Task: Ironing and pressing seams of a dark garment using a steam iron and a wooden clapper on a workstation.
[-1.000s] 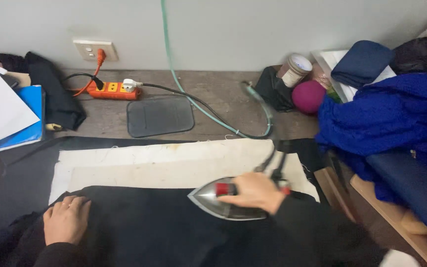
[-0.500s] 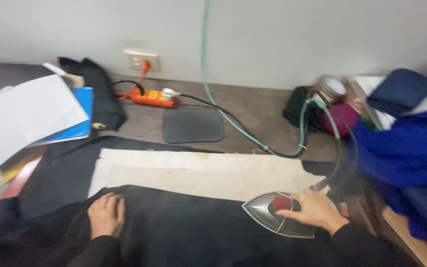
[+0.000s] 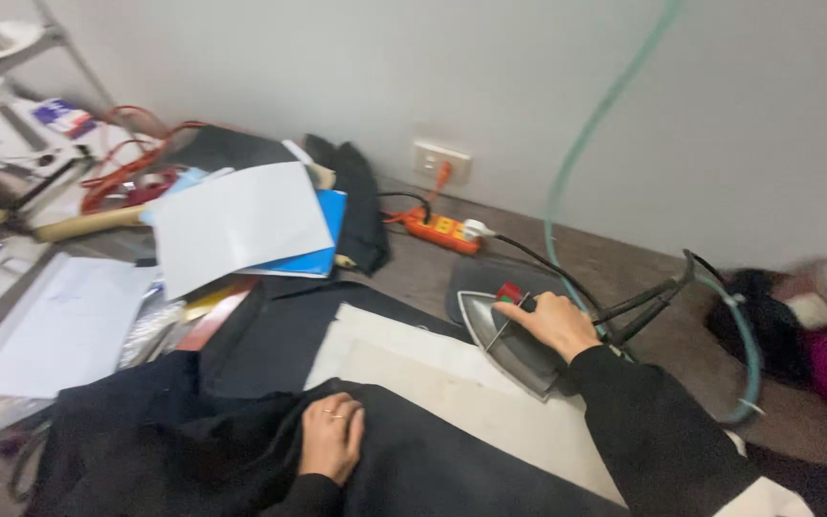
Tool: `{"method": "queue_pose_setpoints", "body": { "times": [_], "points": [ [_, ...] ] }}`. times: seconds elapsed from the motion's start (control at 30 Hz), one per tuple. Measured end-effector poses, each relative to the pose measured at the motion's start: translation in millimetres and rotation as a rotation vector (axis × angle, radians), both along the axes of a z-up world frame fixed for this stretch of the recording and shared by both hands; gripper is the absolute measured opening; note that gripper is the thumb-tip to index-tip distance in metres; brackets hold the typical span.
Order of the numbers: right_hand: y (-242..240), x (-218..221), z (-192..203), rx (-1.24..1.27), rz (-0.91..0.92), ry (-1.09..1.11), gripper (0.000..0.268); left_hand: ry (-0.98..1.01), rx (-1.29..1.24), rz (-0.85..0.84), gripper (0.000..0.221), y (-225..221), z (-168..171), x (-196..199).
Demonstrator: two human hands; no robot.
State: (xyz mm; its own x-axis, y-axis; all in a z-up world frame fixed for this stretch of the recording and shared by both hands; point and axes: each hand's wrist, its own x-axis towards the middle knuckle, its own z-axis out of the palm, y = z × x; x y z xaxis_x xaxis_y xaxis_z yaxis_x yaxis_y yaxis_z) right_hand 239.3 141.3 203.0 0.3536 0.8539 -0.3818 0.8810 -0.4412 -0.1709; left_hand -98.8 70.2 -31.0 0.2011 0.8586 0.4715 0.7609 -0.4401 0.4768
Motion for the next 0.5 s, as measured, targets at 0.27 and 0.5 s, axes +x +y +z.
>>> {"method": "queue_pose_setpoints", "body": {
  "times": [0.27, 0.5],
  "points": [
    [11.4, 28.9, -36.0, 0.256, 0.136, 0.074, 0.076, -0.029, 0.052, -0.032, 0.011, 0.5, 24.5, -2.8],
    [-290.5, 200.6, -102.0, 0.904, 0.0, -0.113, 0.037, 0.016, 0.166, -0.084, 0.007, 8.0, 22.6, -2.4]
  ]
}}
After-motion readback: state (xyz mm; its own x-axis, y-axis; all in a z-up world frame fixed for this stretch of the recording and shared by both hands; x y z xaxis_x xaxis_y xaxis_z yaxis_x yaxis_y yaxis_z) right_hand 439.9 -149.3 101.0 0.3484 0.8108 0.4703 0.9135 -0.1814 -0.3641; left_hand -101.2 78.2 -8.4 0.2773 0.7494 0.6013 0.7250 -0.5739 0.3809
